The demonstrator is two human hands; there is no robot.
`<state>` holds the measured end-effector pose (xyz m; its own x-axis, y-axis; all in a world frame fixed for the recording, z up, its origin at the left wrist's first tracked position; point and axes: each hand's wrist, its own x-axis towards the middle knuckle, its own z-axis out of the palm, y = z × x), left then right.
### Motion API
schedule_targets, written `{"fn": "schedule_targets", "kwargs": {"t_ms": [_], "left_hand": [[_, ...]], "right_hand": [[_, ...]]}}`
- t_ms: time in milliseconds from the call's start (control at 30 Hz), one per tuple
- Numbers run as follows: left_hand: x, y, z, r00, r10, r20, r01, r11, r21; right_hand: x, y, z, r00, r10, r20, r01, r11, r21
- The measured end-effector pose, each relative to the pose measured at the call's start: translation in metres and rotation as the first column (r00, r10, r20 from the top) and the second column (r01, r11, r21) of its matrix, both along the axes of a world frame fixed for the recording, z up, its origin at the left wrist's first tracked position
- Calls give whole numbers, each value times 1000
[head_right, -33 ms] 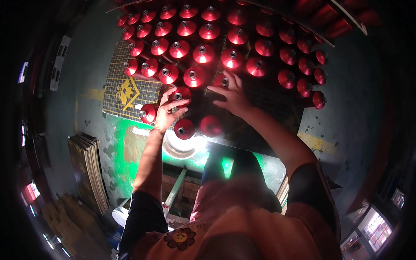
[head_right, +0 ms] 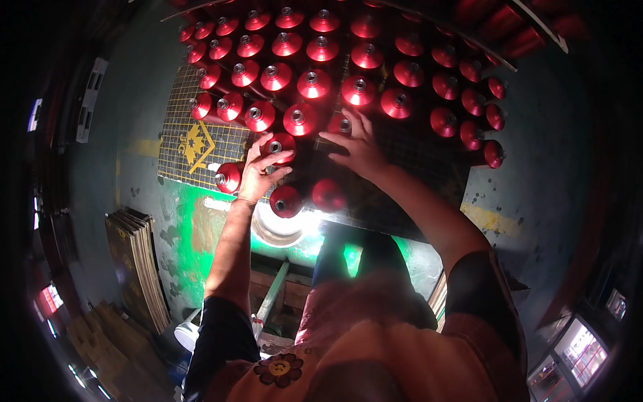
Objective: The person repeatedly picks up red spray cans from a wire rack and places them onto a metal tray with circular indentations. The person handles the cans one at a time, moving them between the rack and the tray in a repetitive cycle.
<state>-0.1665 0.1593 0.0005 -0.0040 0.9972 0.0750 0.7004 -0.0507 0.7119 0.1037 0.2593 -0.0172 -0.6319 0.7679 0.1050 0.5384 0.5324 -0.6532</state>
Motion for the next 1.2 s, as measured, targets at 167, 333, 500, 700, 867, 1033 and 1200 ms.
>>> {"fn": "schedule_targets", "kwargs": {"t_ms": [167, 333, 500, 700, 867, 1033, 1200], "left_hand": [[5, 18, -19, 985, -29, -172, 51, 991, 123], [10, 24, 0, 985, 32, -170, -18, 996, 83], [-9, -10, 82, 992, 52, -116, -10, 941, 338], [-64, -134, 147, 758, 424, 496, -554, 820, 145], [-89, -224, 81, 39, 531, 846, -478, 753, -451], [-80, -289, -11, 238, 641, 729, -323, 760, -564], [-92, -328, -91, 357, 715, 601, -300, 697, -651]], "right_hand": [[-6, 15, -32, 990, -111, -90, 121, 985, 123], [-4, 21, -21, 978, -149, -146, 176, 966, 191], [32, 19, 57, 970, -112, -218, 164, 957, 239], [65, -12, 165, 745, -292, -600, 83, 933, -351], [-8, -77, 126, 520, -426, -740, -600, 434, -672], [-92, -199, 36, 633, -567, -527, -742, -253, -620], [-147, -278, -24, 580, -392, -714, -716, 173, -677]]}}
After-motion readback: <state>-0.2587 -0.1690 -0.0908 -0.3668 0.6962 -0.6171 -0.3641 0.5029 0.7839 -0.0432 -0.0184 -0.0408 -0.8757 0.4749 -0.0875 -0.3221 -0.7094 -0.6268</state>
